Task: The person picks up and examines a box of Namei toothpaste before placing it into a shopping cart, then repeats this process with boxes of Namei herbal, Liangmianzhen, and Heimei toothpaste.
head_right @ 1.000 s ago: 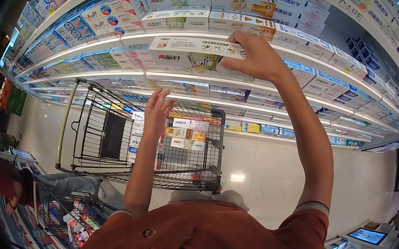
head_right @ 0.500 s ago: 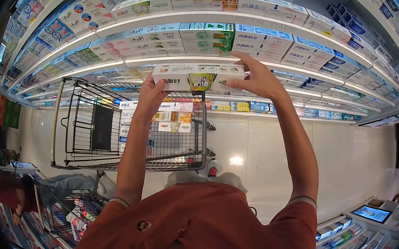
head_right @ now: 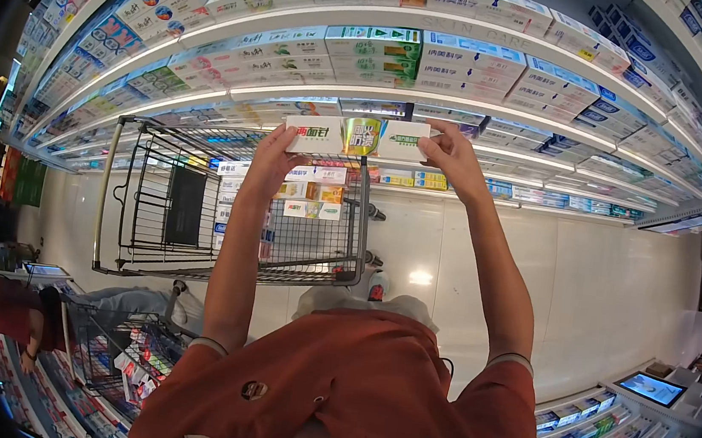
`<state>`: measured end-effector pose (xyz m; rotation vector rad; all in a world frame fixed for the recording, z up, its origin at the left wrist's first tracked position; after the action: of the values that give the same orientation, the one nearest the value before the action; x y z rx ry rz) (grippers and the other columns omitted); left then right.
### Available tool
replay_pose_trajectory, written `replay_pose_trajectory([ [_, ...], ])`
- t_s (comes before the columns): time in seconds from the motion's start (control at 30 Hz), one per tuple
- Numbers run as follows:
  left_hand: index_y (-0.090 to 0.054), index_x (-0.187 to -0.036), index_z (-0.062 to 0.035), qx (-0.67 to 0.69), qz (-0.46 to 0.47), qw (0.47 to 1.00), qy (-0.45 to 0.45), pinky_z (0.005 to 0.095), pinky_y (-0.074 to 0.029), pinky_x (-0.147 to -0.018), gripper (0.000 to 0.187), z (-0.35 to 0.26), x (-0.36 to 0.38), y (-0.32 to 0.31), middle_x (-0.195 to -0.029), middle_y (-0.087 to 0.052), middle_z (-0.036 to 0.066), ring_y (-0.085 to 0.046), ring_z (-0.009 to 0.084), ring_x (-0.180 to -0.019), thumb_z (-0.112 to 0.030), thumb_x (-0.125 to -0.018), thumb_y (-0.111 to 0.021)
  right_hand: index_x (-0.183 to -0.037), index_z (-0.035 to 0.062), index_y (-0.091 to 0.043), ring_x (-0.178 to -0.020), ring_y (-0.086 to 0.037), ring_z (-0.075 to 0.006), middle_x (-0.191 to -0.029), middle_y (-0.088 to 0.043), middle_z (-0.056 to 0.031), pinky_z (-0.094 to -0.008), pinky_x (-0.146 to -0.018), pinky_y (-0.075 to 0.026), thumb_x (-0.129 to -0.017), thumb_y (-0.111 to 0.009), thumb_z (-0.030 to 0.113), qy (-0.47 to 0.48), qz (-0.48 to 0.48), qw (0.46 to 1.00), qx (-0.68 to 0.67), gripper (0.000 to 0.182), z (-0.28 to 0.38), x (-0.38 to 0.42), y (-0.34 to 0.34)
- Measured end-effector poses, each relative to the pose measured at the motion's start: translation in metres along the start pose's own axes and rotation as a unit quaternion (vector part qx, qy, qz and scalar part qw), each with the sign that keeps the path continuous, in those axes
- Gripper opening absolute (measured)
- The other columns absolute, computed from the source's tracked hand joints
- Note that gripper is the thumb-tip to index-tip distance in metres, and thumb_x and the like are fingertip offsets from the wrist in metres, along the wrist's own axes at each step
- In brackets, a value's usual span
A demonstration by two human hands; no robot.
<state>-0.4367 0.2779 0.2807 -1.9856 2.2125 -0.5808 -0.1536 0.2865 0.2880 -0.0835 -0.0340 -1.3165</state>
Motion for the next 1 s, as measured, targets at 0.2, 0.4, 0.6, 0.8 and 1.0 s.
replay_pose_trajectory([
  [0.2,-0.047,-0.122,-0.0028,0.007,-0.021,1.000,0.010,0.0281,-0.050,-0.073,0.042,0.006,0.007,0.006,-0.103,-0.060,0.009,-0.059,0.0153,-0.091,-0.024,-0.088,-0.057,-0.134,0.0013,-0.037,-0.104,-0.054,-0.0245,-0.120,-0.050,-0.0165,-0.0347,-0.089,-0.046,-0.078,-0.070,0.030,-0.001,0.011,1.000,0.011,0.071,-0.006,0.015,-0.009],
  [0.4,-0.041,-0.130,-0.0056,0.008,-0.034,0.999,0.032,0.0287,-0.051,-0.067,0.048,0.016,0.013,0.013,-0.105,-0.059,0.010,-0.058,0.0163,-0.090,-0.022,-0.088,-0.057,-0.138,-0.0009,-0.028,-0.126,-0.038,-0.0286,-0.141,-0.031,-0.0146,-0.0384,-0.103,-0.032,-0.069,-0.077,0.030,0.019,0.063,0.998,0.005,0.090,-0.005,0.029,-0.024],
  [0.6,-0.042,-0.130,-0.0082,0.000,-0.041,0.998,0.042,0.0268,-0.051,-0.066,0.048,0.022,0.019,0.014,-0.108,-0.058,0.009,-0.058,0.0158,-0.091,-0.025,-0.088,-0.056,-0.138,0.0023,-0.030,-0.120,-0.044,-0.0277,-0.138,-0.034,-0.0147,-0.0367,-0.099,-0.036,-0.071,-0.076,0.027,0.032,0.074,0.996,-0.042,0.085,0.003,0.039,-0.031],
  [0.8,-0.041,-0.129,-0.0089,-0.031,-0.025,0.998,0.044,0.0244,-0.051,-0.065,0.047,0.020,0.022,0.008,-0.110,-0.058,0.008,-0.059,0.0134,-0.088,-0.029,-0.089,-0.054,-0.134,0.0021,-0.036,-0.112,-0.049,-0.0251,-0.127,-0.047,-0.0142,-0.0336,-0.091,-0.042,-0.080,-0.068,0.028,0.003,0.026,1.000,-0.014,0.068,-0.014,0.031,-0.020],
  [1.0,-0.041,-0.130,-0.0074,0.009,0.010,0.998,0.054,0.0285,-0.052,-0.075,0.047,0.026,0.028,0.010,-0.115,-0.055,0.011,-0.059,0.0187,-0.094,-0.025,-0.088,-0.056,-0.129,0.0012,-0.040,-0.093,-0.060,-0.0214,-0.109,-0.054,-0.0135,-0.0284,-0.077,-0.052,-0.088,-0.059,0.033,-0.071,-0.013,0.995,-0.063,0.056,-0.035,0.027,-0.015],
])
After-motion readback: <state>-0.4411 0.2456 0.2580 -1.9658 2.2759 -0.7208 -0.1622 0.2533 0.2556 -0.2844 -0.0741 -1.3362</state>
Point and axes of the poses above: each hand's wrist, its own x-axis away from the middle knuckle, its own y-axis out of the back of the hand, z = x × y, the point moved 10 cm from there along -x, towards the middle knuckle
